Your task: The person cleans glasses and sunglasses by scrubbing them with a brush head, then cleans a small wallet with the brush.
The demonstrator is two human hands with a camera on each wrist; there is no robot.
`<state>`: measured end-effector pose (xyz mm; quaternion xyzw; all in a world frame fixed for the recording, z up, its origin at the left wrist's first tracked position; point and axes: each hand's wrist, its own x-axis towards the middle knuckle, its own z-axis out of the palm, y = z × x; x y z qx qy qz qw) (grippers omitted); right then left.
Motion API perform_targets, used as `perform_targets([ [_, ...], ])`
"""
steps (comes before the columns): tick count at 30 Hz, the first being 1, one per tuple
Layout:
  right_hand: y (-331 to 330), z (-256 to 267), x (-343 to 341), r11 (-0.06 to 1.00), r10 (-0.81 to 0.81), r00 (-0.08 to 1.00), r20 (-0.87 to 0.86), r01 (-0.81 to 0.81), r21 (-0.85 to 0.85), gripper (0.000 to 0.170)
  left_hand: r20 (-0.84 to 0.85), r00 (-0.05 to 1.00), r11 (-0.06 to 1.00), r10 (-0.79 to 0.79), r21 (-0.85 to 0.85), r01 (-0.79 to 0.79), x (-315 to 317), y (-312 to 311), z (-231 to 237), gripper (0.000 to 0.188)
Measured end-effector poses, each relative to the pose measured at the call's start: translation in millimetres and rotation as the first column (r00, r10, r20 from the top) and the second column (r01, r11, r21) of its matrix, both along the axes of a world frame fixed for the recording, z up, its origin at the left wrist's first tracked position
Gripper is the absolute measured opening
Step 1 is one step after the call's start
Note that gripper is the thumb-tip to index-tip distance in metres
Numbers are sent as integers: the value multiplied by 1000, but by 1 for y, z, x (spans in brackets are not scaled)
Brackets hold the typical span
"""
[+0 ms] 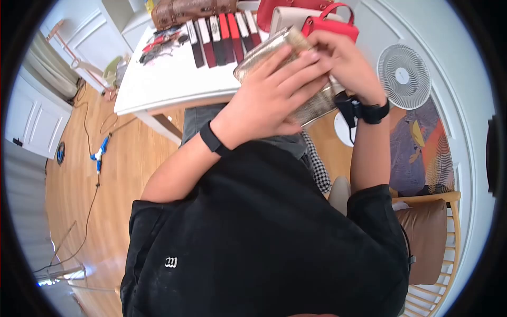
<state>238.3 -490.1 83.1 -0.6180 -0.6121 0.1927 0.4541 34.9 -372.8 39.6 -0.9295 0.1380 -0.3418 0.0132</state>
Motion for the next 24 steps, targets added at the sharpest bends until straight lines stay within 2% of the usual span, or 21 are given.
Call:
perform_targets([
  [1, 0, -2, 5, 999, -17, 998, 59, 20, -39, 17, -31, 999, 1000, -16, 8, 16, 1, 3, -2, 96],
  [3, -3, -5, 10, 997, -10, 1000, 16, 11, -74, 15, -68, 998, 999, 1, 54, 3, 2, 7, -8, 98],
  [5, -7, -14, 8, 996, 51, 979, -199, -64, -62, 15, -137, 990, 998, 22, 65, -13, 1, 6, -15, 101],
  [7, -7, -15, 3, 994, 52, 963, -263, -76, -82, 16, -98, 994, 987, 51, 159, -35, 1, 5, -21, 101],
  [8, -5, -16, -2, 986, 45, 977, -211, -78, -149, 15, -59, 996, 978, 65, 203, -51, 0, 4, -23, 88],
  [9, -1, -18, -6, 973, 46, 987, -154, -79, -217, 14, -71, 995, 980, 66, 191, -51, -3, 3, -28, 88],
  [10, 7, -28, -6, 975, 77, 997, -13, -78, -210, 14, -78, 991, 960, 112, 266, -88, -3, 2, -34, 75],
  [11, 12, -38, -11, 971, 80, 997, -11, -80, -225, 14, -76, 984, 933, 159, 338, -125, -2, 1, -39, 62],
  [12, 16, -46, -18, 973, 72, 988, 138, -39, -227, 13, -12, 990, 916, 144, 380, -128, -1, 5, -50, 39],
  [13, 20, -50, -27, 976, 68, 957, 284, -4, -220, 12, -8, 988, 920, 151, 366, -138, -7, 4, -53, 39],
  [16, 32, -54, -47, 943, 235, 957, 169, -182, -278, 15, -180, 964, 908, 197, 403, -110, -35, -5, -58, 22],
  [17, 38, -59, -49, 928, 300, 945, 129, -257, -270, 16, -181, 961, 910, 211, 396, -126, -42, -7, -54, 22],
  [18, 43, -63, -51, 922, 313, 941, 128, -269, -277, 16, -370, 888, 934, 272, 325, -151, -48, -10, -50, 22],
  [19, 47, -66, -52, 889, 378, 926, -10, -366, -277, 18, -545, 782, 949, 300, 254, -188, -51, -11, -47, 22],
  [20, 50, -67, -50, 852, 429, 892, -140, -451, -266, 21, -580, 787, 978, 210, 121, -172, -54, -4, -42, 27],
  [21, 51, -65, -45, 850, 428, 895, -129, -447, -281, 21, -669, 729, 978, 144, -15, -208, -58, 3, -33, 32],
  [23, 53, -61, -36, 851, 451, 890, -68, -452, -269, 22, -703, 710, 972, 46, -132, -193, -59, 22, -24, 37],
  [24, 54, -61, -28, 861, 404, 907, -119, -421, -286, 19, -742, 671, 959, 1, -190, -212, -57, 30, -19, 39],
])
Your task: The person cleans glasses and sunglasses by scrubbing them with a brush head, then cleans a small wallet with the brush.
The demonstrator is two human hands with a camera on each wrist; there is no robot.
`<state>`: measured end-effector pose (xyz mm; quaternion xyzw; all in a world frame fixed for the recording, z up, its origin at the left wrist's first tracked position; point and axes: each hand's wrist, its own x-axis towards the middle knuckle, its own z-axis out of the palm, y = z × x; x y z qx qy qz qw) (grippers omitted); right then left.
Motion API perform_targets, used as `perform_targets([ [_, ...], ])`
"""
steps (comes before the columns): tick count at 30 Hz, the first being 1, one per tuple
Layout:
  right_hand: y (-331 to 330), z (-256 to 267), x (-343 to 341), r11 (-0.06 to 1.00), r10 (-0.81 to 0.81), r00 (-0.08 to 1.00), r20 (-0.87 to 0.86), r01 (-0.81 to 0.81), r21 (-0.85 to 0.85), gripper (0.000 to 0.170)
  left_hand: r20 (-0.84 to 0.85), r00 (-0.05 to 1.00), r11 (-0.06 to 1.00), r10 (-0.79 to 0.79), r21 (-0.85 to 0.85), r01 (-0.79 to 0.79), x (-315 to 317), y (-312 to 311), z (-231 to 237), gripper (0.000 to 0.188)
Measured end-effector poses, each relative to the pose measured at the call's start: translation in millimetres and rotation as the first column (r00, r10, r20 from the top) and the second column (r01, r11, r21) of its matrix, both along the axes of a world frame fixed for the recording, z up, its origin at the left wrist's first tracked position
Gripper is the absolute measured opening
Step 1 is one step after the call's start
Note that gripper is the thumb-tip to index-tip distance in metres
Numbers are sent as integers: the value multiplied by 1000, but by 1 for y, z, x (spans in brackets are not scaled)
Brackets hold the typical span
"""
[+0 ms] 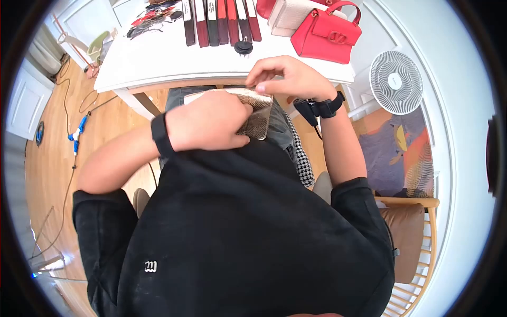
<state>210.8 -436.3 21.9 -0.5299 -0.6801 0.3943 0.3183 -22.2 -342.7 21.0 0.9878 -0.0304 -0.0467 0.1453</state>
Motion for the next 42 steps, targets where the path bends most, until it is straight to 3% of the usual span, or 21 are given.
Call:
perform_targets([
  [5, 4, -24, 40, 977, -203, 969, -144, 210, 33, 21, -14, 999, 990, 49, -131, -50, -9, 15, 1, 42],
  [7, 6, -29, 47, 934, -350, 934, -73, 354, 48, 21, 29, 999, 989, 17, -151, -13, -11, 17, -5, 42],
  [10, 11, -31, 47, 917, -389, 921, -34, 390, 79, 22, 85, 996, 992, -11, -128, 22, -9, 19, -8, 39],
  [13, 22, -33, 49, 903, -407, 913, -42, 409, 130, 24, -143, 990, 984, 4, -176, -29, 3, 27, 11, 37],
  [15, 31, -32, 51, 896, -420, 907, -21, 418, 149, 23, -419, 908, 967, 7, -230, -114, 9, 29, 24, 38],
  [17, 44, -36, 51, 878, -435, 899, -55, 437, 198, 23, -499, 866, 952, -22, -275, -134, 12, 36, 21, 47],
  [19, 56, -41, 51, 856, -446, 891, -87, 453, 248, 23, -528, 822, 809, -213, -567, -155, 11, 43, 3, 52],
  [21, 68, -47, 47, 700, -606, 776, -176, 625, 345, 26, -565, 804, 829, -183, -529, -183, 12, 51, -5, 58],
  [22, 73, -51, 48, 700, -604, 776, -181, 625, 347, 26, -597, 788, 846, -153, -491, -208, 12, 53, -8, 64],
  [23, 79, -54, 49, 558, -693, 709, -129, 641, 527, 30, -598, 788, 847, -149, -488, -211, 7, 54, -16, 64],
  [24, 84, -57, 49, 400, -775, 624, -98, 604, 689, 35, -528, 847, 725, -61, -607, -326, -2, 54, -30, 72],
  [26, 88, -54, 33, 424, -759, 648, -62, 565, 708, 40, -413, 895, 385, 166, -809, -444, -15, 48, -41, 87],
  [27, 89, -53, 26, 442, -748, 663, -29, 531, 723, 47, -414, 894, 382, 171, -809, -447, -15, 54, -40, 87],
  [29, 94, -62, 23, 467, -747, 658, 93, 420, 778, 53, -460, 860, 263, -222, -877, -402, -9, 61, -16, 92],
  [31, 93, -68, 19, 690, -623, 752, 215, 398, 605, 51, -442, 867, 276, -229, -884, -377, -9, 69, -20, 97],
  [32, 90, -64, 14, 759, -602, 758, 251, 445, 475, 42, -402, 895, 183, -191, -911, -370, -11, 73, -20, 96],
  [33, 89, -68, 14, 745, -600, 755, 264, 407, 529, 36, -363, 920, 91, -146, -931, -353, -13, 78, -21, 95],
  [35, 88, -72, 16, 721, -622, 738, 261, 411, 558, 34, -350, 921, 83, -171, -936, -341, -16, 94, -29, 104],
  [37, 91, -73, 23, 715, -634, 725, 270, 416, 562, 32, -242, 970, -137, -11, -961, -241, -21, 95, -28, 113],
  [39, 89, -77, 29, 713, -643, 713, 280, 424, 558, 31, -228, 974, -116, 2, -967, -226, -26, 95, -21, 126],
  [42, 85, -80, 34, 671, -692, 699, 183, 528, 520, 33, -15, 1000, -318, 5, -948, -13, -28, 94, -17, 130],
])
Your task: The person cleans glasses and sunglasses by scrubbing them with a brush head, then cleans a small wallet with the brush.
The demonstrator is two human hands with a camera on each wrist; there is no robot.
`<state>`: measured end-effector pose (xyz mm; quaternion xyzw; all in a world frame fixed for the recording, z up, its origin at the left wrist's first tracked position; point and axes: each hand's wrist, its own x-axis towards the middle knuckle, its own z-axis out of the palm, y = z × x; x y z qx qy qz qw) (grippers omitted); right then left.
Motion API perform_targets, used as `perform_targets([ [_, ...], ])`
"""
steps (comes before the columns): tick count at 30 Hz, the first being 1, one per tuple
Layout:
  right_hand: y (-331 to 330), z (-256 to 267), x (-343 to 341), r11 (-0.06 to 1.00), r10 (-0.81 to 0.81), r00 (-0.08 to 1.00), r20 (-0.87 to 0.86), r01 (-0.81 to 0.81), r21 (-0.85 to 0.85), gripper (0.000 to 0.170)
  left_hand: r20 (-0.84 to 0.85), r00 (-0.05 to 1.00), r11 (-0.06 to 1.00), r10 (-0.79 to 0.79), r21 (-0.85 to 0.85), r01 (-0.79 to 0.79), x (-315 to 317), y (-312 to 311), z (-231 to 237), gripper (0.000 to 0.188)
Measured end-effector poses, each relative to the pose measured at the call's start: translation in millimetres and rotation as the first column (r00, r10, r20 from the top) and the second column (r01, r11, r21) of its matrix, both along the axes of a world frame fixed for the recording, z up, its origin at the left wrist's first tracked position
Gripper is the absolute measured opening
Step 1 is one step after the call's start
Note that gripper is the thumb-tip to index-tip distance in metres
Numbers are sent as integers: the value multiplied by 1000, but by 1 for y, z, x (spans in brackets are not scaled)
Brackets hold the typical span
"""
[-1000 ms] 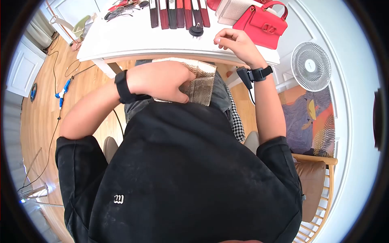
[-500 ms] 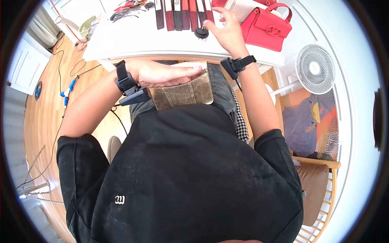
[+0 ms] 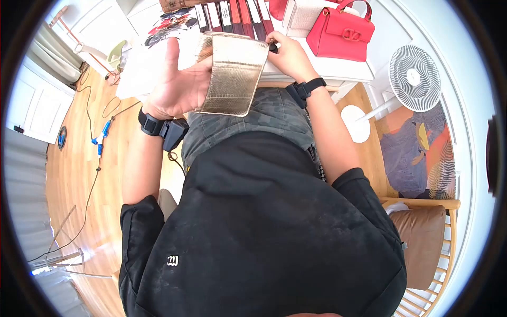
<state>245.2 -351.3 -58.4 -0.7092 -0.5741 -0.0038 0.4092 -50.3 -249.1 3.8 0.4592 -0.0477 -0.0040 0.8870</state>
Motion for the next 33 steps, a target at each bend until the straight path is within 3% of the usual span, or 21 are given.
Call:
perform_targets([
  [1, -5, 5, -3, 1000, 1, 1000, 4, -1, 5, 33, 4, 1000, 1000, 1, 5, -1, 2, -3, 3, 130],
  [3, -16, 20, -11, 957, -136, 963, -234, 189, 218, 39, 44, 990, 987, 134, -93, -129, 6, -11, 9, 126],
  [4, -13, 23, -10, 915, -97, 937, -336, 217, 341, 42, 51, 989, 986, 142, -91, -137, 10, -11, 9, 126],
  [5, -18, 25, -9, 897, -85, 878, -471, 273, 348, 39, 18, 988, 987, 156, -51, -155, 14, -7, 8, 126],
  [7, -23, 34, -11, 812, 174, 855, -488, 156, 563, 38, -23, 985, 985, 172, -10, -173, 17, -11, 1, 126],
  [8, -25, 43, -23, 810, 180, 853, -489, 153, 566, 38, -41, 975, 973, 220, 82, -216, 19, -15, -5, 122],
  [10, -26, 57, -56, 746, 446, 806, -388, -95, 659, 41, -38, 965, 952, 259, 176, -249, 18, -17, -18, 116],
  [11, -27, 60, -72, 762, 471, 825, -312, -202, 615, 43, -36, 966, 951, 257, 186, -246, 15, -22, -16, 116],
  [13, -38, 66, -103, 866, 374, 922, -101, -308, 393, 43, 11, 949, 936, 316, 160, -314, 7, -36, -15, 115],
  [14, -37, 62, -106, 865, 377, 920, -104, -309, 396, 43, 52, 945, 934, 323, 143, -327, 4, -39, -11, 115],
  [15, -35, 56, -108, 869, 276, 961, -31, -235, 436, 42, 49, 943, 932, 328, 145, -331, 3, -39, -12, 115],
  [17, -32, 55, -108, 880, 118, 993, 8, -108, 463, 39, 190, 900, 856, 393, 283, -433, 0, -37, -14, 112],
  [20, -30, 53, -114, 850, 110, 994, -22, -83, 520, 41, 215, 896, 827, 389, 347, -442, -5, -39, -15, 108],
  [22, -29, 51, -133, 804, 254, 966, -41, -187, 565, 43, 185, 890, 790, 416, 411, -455, -5, -40, -23, 111],
  [23, -31, 51, -142, 789, 266, 964, 27, -234, 568, 45, 163, 878, 742, 451, 479, -470, -5, -41, -28, 114],
  [25, -30, 53, -139, 730, 262, 951, 166, -308, 610, 44, 152, 889, 780, 433, 431, -454, -4, -44, -32, 114],
  [27, -28, 54, -123, 747, 88, 992, 88, -124, 653, 44, 256, 884, 778, 391, 421, -466, -1, -50, -31, 115],
  [29, -27, 57, -105, 782, 34, 995, -99, 35, 622, 43, 273, 871, 761, 409, 424, -491, 1, -56, -30, 116],
  [31, -29, 58, -103, 799, 95, 980, -175, 30, 601, 43, 303, 866, 755, 398, 428, -497, 5, -55, -30, 115],
  [33, -27, 54, -121, 779, 218, 967, -129, -93, 621, 44, 294, 863, 765, 411, 403, -502, 6, -58, -31, 115],
])
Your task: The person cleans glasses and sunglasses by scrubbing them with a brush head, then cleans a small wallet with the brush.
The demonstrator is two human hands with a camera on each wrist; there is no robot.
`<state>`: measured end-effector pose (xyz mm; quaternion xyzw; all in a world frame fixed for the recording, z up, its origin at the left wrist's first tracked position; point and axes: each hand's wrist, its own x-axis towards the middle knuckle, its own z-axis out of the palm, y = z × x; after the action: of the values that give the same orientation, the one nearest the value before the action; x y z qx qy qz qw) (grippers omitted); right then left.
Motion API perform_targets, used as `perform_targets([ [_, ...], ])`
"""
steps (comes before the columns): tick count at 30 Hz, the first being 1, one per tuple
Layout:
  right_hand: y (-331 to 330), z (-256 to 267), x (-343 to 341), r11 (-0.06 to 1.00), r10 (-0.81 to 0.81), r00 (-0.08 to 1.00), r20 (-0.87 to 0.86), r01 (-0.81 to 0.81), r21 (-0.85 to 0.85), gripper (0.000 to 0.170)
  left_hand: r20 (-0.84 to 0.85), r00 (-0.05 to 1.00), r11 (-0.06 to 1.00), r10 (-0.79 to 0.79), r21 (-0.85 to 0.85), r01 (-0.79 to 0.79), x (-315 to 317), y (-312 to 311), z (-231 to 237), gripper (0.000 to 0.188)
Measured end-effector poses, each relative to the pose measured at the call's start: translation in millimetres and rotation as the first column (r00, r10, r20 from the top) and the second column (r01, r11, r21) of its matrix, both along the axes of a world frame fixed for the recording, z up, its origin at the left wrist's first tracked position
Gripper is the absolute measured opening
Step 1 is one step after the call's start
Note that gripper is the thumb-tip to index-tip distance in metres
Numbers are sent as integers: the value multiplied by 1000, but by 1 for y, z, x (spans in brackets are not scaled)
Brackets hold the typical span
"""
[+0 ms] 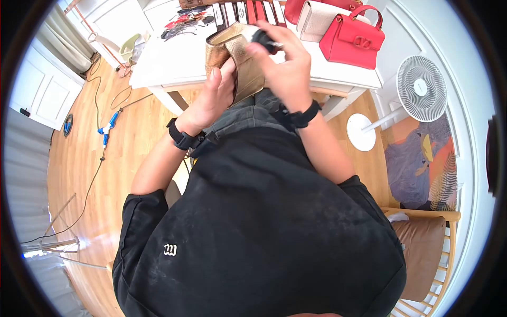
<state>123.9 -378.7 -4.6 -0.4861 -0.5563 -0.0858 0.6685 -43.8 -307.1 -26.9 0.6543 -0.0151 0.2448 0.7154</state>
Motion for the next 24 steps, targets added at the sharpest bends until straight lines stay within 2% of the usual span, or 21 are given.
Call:
perform_targets([
  [1, -4, -1, -14, 999, 42, 999, 32, -42, 17, 43, -2, 1000, 999, 2, -33, -2, -1, -2, -1, 115],
  [2, -4, -1, -18, 995, 63, 986, 156, -75, 71, 42, -12, 1000, 999, 0, -36, 0, -4, -1, -1, 115],
  [4, -4, 0, -17, 984, 174, 980, 102, -177, 29, 40, -38, 999, 998, 36, -49, -38, -9, 2, 4, 118],
  [6, 7, -8, 1, 985, 165, 983, -78, -160, 66, 39, -8, 999, 996, 54, -67, -54, -7, -1, 9, 122],
  [7, 10, -9, 8, 994, 69, 994, -83, -61, 91, 39, 16, 998, 998, 53, -43, -52, -7, 0, 10, 124],
  [8, 10, -11, 13, 995, 67, 985, -161, -55, 80, 39, 41, 998, 998, 52, -21, -51, -6, -1, 11, 127],
  [10, 9, -14, 12, 998, -8, 997, -74, 13, 62, 38, 25, 997, 998, 69, -14, -68, -6, -5, 16, 129],
  [11, 7, -9, 0, 993, 57, 998, -17, -55, 106, 39, 29, 997, 995, 77, -63, -76, -6, -7, 18, 130],
  [12, -2, -4, -12, 996, -5, 993, 120, -6, 89, 39, 24, 996, 990, 84, -114, -81, -7, -9, 20, 131],
  [14, -7, -4, -27, 978, 188, 980, 69, -193, 81, 39, 15, 995, 990, 101, -104, -99, -12, -13, 25, 133],
  [16, -9, 1, -25, 976, 203, 978, 46, -206, 71, 39, 38, 992, 986, 122, -123, -116, -15, -12, 31, 134],
  [18, -2, 0, -7, 980, 193, 976, -103, -186, 73, 38, 80, 994, 990, 70, -129, -60, -15, -10, 34, 134],
  [19, -4, 4, 0, 996, 78, 996, -46, -75, 55, 37, 93, 995, 991, 46, -129, -34, -16, -9, 33, 128],
  [22, -8, 8, -3, 999, -9, 998, 66, 7, 33, 36, 122, 992, 992, 30, -127, -14, -12, -16, 34, 120],
  [24, -18, 15, -27, 989, 137, 985, 101, -130, -72, 33, 91, 984, 966, 152, -223, -129, -10, -25, 38, 127],
])
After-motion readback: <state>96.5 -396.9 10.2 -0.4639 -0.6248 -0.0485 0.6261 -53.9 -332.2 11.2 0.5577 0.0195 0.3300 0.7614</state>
